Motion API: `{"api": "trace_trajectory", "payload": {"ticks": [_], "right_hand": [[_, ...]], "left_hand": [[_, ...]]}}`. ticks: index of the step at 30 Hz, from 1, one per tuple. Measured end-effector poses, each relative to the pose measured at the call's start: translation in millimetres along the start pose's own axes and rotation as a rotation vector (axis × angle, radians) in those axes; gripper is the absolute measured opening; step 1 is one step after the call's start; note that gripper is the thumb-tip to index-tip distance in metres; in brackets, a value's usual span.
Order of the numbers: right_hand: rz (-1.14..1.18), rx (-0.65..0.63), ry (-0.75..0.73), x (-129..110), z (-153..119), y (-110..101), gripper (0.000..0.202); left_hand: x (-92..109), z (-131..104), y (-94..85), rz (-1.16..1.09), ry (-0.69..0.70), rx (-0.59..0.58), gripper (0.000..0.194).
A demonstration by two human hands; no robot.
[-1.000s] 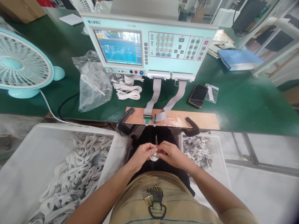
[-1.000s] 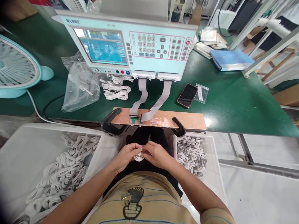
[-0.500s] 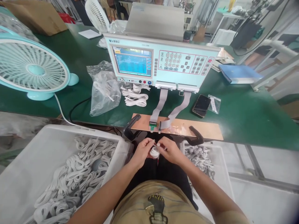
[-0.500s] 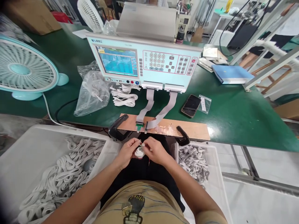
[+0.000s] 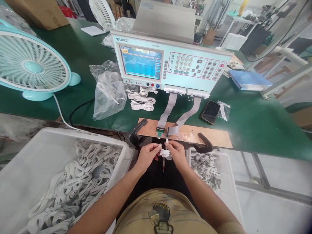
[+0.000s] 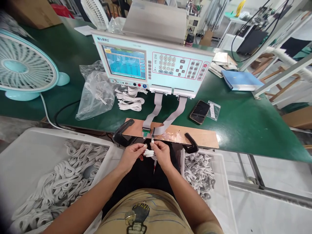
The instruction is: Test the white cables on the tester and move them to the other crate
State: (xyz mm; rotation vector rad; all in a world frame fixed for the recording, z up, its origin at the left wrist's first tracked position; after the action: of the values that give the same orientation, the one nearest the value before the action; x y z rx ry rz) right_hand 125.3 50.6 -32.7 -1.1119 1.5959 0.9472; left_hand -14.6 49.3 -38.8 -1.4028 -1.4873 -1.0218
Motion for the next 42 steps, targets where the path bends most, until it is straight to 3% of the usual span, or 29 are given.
{"api": "trace_trajectory", "payload": {"ticks": [5, 9, 11, 16, 23, 28, 33, 35, 37, 40, 42], "right_hand": [[0.032, 0.01, 0.034, -2, -2, 3, 0.02], [0.129, 0.035, 0.145, 2, -2, 7, 0.021], [0.197, 0.058, 0.193, 4, -1, 9, 0.021], [0.218, 0.041, 0.184, 6, 2, 10, 0.02], [0.124, 0.004, 0.156, 4, 2, 6, 0.024], [0.115, 0.009, 0.144, 2, 4, 7, 0.023], [0.154, 0.028, 0.179, 5, 3, 5, 0.021], [0.162, 0.08, 0.164, 6, 4, 4, 0.023], [0.134, 0.139, 0.147, 6, 6, 3, 0.023], [0.085, 0.19, 0.122, 3, 7, 6, 0.022], [0.063, 0.216, 0.105, -1, 5, 7, 0.018]], "left_hand": [[12, 3, -3.9, 0.149, 0.078, -0.115, 0.027], [27, 4, -4.7, 0.301, 0.158, -0.275, 0.029], [32, 7, -5.0, 0.338, 0.196, -0.291, 0.031], [33, 14, -4.9, 0.29, 0.285, -0.082, 0.03], [21, 12, -1.6, 0.113, 0.214, 0.141, 0.031], [10, 16, 4.8, -0.028, 0.148, 0.162, 0.031], [22, 7, 2.3, 0.122, 0.193, 0.183, 0.033], [36, -2, -12.8, 0.188, 0.3, 0.197, 0.033], [48, -13, -44.6, 0.23, 0.443, 0.254, 0.03], [39, -31, -128.1, 0.415, 0.505, 0.463, 0.027], [8, -43, -199.8, 0.671, 0.344, 0.624, 0.027]]}}
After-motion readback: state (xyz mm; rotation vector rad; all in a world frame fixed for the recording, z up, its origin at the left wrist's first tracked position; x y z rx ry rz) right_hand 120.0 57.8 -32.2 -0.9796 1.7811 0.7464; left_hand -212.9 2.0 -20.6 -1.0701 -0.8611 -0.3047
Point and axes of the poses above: each hand's wrist, its own z-axis towards the middle knuckle, its own y-axis out of the palm, x = y × z, the point moved 5 cm from there along z, towards the middle knuckle, and after that the axes turned 11 degrees about x, right-handed, at the moved point
